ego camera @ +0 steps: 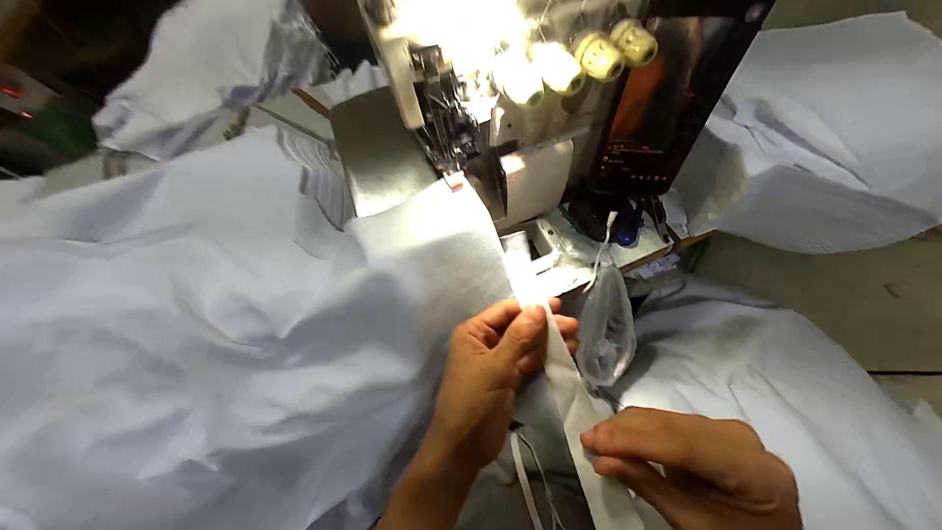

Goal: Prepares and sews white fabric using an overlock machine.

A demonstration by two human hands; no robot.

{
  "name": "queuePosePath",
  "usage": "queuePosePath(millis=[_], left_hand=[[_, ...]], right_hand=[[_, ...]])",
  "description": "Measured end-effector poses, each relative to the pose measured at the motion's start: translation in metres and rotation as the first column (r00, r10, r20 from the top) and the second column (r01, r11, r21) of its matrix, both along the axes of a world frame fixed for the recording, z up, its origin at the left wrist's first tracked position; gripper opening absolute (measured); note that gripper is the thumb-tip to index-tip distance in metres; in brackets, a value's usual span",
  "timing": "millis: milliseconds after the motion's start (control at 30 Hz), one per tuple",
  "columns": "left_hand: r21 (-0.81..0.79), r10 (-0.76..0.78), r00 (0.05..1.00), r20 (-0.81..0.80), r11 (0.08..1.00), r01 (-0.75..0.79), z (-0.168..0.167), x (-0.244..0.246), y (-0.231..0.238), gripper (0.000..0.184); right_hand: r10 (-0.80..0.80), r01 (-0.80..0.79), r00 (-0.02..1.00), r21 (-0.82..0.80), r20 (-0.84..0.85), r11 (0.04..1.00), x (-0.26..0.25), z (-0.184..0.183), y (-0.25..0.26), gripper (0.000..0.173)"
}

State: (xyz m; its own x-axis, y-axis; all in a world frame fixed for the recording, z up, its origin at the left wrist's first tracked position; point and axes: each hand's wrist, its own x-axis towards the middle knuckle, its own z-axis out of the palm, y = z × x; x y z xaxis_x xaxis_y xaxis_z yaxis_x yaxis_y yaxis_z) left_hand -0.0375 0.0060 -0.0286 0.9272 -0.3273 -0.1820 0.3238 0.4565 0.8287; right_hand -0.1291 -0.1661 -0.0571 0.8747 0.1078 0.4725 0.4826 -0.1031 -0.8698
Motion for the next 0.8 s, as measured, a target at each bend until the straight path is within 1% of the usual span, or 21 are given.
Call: queuePosePath(millis=[33, 100, 167, 200, 233, 267, 333, 400, 433, 567, 633, 700, 733, 800], left_hand=[[0.069, 0.038, 0.996, 0.081, 0.997, -0.043, 0.008, 0.008, 0.009, 0.018], [0.195, 0.061, 0.964, 0.259, 0.974, -0.114, 0.019, 0.019, 0.028, 0.015], [0.281, 0.062, 0.921, 0.384, 0.943, -0.18, 0.027, 0.028, 0.043, 0.012], [0.315, 0.063, 0.901, 0.43, 0.924, -0.215, 0.03, 0.03, 0.048, 0.011], [0.351, 0.054, 0.879, 0.474, 0.904, -0.245, 0.032, 0.031, 0.052, 0.009], [0.377, 0.04, 0.857, 0.514, 0.887, -0.268, 0.033, 0.032, 0.055, 0.009], [0.4, 0.019, 0.821, 0.57, 0.867, -0.298, 0.032, 0.03, 0.062, 0.009], [0.402, 0.033, 0.8, 0.599, 0.852, -0.336, 0.031, 0.026, 0.07, 0.01], [0.399, 0.053, 0.792, 0.608, 0.842, -0.363, 0.03, 0.024, 0.075, 0.011], [0.407, 0.107, 0.777, 0.62, 0.803, -0.436, 0.033, 0.026, 0.087, 0.01], [0.413, 0.102, 0.757, 0.645, 0.787, -0.458, 0.037, 0.027, 0.091, 0.01], [0.435, 0.082, 0.734, 0.674, 0.758, -0.485, 0.039, 0.022, 0.097, 0.011], [0.453, 0.072, 0.732, 0.678, 0.742, -0.493, 0.038, 0.016, 0.1, 0.012], [0.503, 0.058, 0.761, 0.646, 0.718, -0.481, 0.03, 0.001, 0.108, 0.015]], right_hand=[[-0.054, 0.054, 0.998, 0.019, 0.022, 0.998, 0.004, -0.004, 0.008, 0.009], [-0.152, 0.151, 0.988, 0.036, 0.025, 0.988, 0.013, -0.01, 0.021, 0.019], [-0.136, 0.138, 0.989, 0.05, -0.05, 0.989, 0.022, -0.015, 0.028, 0.04], [-0.106, 0.112, 0.99, 0.056, -0.089, 0.992, 0.027, -0.018, 0.029, 0.046], [-0.081, 0.087, 0.99, 0.052, -0.118, 0.995, 0.031, -0.021, 0.029, 0.047], [-0.056, 0.062, 0.989, 0.042, -0.139, 0.997, 0.035, -0.024, 0.029, 0.044], [-0.023, 0.028, 0.984, 0.024, -0.179, 0.999, 0.04, -0.031, 0.028, 0.033], [-0.007, 0.012, 0.981, 0.023, -0.195, 1.0, 0.043, -0.038, 0.026, 0.018], [0.003, 0.005, 0.98, 0.039, -0.198, 0.999, 0.043, -0.041, 0.024, 0.014], [-0.008, 0.05, 0.964, 0.153, -0.265, 0.987, 0.045, -0.045, 0.019, 0.01], [-0.029, 0.097, 0.954, 0.216, -0.299, 0.972, 0.047, -0.043, 0.016, 0.007], [-0.06, 0.136, 0.955, 0.249, -0.292, 0.959, 0.05, -0.043, 0.012, 0.007], [-0.075, 0.15, 0.956, 0.253, -0.282, 0.956, 0.051, -0.043, 0.009, 0.009], [-0.102, 0.175, 0.957, 0.262, -0.271, 0.949, 0.052, -0.044, 0.003, 0.012]])
